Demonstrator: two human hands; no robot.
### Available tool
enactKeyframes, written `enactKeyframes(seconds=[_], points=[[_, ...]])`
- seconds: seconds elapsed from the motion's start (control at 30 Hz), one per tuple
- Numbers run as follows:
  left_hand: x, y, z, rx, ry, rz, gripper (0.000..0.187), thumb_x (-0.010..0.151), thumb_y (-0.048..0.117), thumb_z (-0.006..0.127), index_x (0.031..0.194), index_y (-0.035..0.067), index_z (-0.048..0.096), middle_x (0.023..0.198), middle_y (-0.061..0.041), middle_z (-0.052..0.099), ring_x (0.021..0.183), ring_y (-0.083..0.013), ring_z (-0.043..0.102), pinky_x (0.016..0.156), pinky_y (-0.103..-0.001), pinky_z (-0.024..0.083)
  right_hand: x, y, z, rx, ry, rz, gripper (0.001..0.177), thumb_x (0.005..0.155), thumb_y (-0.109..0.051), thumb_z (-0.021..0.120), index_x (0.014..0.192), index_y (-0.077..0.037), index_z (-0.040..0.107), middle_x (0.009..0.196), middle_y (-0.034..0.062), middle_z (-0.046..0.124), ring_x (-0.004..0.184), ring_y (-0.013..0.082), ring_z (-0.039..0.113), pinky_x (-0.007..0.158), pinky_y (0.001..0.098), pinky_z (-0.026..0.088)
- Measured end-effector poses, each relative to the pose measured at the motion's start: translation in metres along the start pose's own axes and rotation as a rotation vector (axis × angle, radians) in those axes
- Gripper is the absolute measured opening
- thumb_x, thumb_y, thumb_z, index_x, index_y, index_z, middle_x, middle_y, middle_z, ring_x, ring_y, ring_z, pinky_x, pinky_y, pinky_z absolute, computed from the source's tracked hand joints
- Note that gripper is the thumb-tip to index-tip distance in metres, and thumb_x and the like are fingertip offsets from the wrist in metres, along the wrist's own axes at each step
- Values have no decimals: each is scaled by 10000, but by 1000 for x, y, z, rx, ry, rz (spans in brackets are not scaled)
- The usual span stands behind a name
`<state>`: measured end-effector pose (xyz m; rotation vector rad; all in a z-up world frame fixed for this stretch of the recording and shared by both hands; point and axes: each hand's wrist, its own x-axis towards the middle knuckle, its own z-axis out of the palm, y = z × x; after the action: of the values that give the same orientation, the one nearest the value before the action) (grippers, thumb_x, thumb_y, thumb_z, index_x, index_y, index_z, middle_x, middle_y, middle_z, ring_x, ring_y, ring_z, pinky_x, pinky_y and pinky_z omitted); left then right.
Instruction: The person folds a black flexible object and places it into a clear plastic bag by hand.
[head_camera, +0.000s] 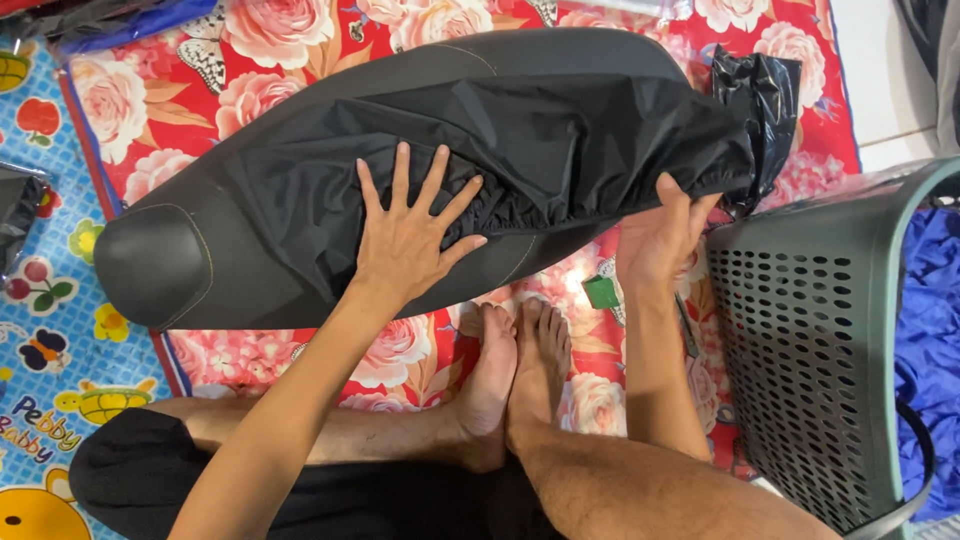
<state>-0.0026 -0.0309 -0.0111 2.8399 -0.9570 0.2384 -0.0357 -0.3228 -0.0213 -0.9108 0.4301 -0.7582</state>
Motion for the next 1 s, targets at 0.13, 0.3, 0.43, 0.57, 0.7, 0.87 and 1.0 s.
enactKeyframes(seconds=[0.13,0.3,0.43,0.57,0.7,0.87,1.0], points=[[-1,0,3,-15,-21,-13,700,1029,716,348,1619,338,374,1717,-124,232,1540,-512,153,1123,-844,106,-4,11,5,-222,-296,-296,745,1179,73,661,1646,-325,237,1648,49,403,1511,188,408,1296,471,373],[-4,-4,6,-67,-99,-50,722,980,762,361,1604,399,360,1725,-82,198,1563,-471,91,1168,-815,52,-71,-6,101,-993,-559,-352,493,1101,-529,629,1302,-216,305,1694,63,289,1575,221,289,1328,392,138],[-23,-16,-31,-71,-78,-75,600,931,683,436,1420,336,463,1502,-99,331,1400,-448,233,1085,-748,148,-127,1,147,-901,-1287,-783,601,1101,-522,445,807,-41,655,1692,163,268,1594,328,210,1306,454,1],[-41,-11,-65,-155,-34,-63,374,822,504,603,1006,191,692,1001,-139,630,1034,-401,550,898,-602,366,-137,22,143,-814,-1341,-854,225,1102,-291,448,1144,-99,557,1663,197,296,1535,439,297,1254,668,102],[-103,-6,-71,-382,167,-216,565,776,452,788,1257,164,722,1207,-157,726,1174,-369,650,1013,-455,499,-139,33,134,-709,-1277,-871,400,1106,-425,360,1119,-91,581,1601,227,407,1489,461,382,1237,645,199],[-117,-10,-94,-1001,379,-767,491,823,258,830,1214,76,595,923,-141,729,792,-295,771,726,-353,602,-145,54,117,-803,-1376,-1013,309,1087,-416,447,1087,-157,615,1579,184,460,1478,422,414,1224,704,167],[-120,-15,-71,-1010,330,-987,428,839,139,828,1196,89,598,906,-108,775,798,-247,773,682,-290,618,-142,42,107,-942,-1376,-1027,329,1061,-446,515,1232,-178,598,1620,210,396,1495,443,378,1201,724,132]])
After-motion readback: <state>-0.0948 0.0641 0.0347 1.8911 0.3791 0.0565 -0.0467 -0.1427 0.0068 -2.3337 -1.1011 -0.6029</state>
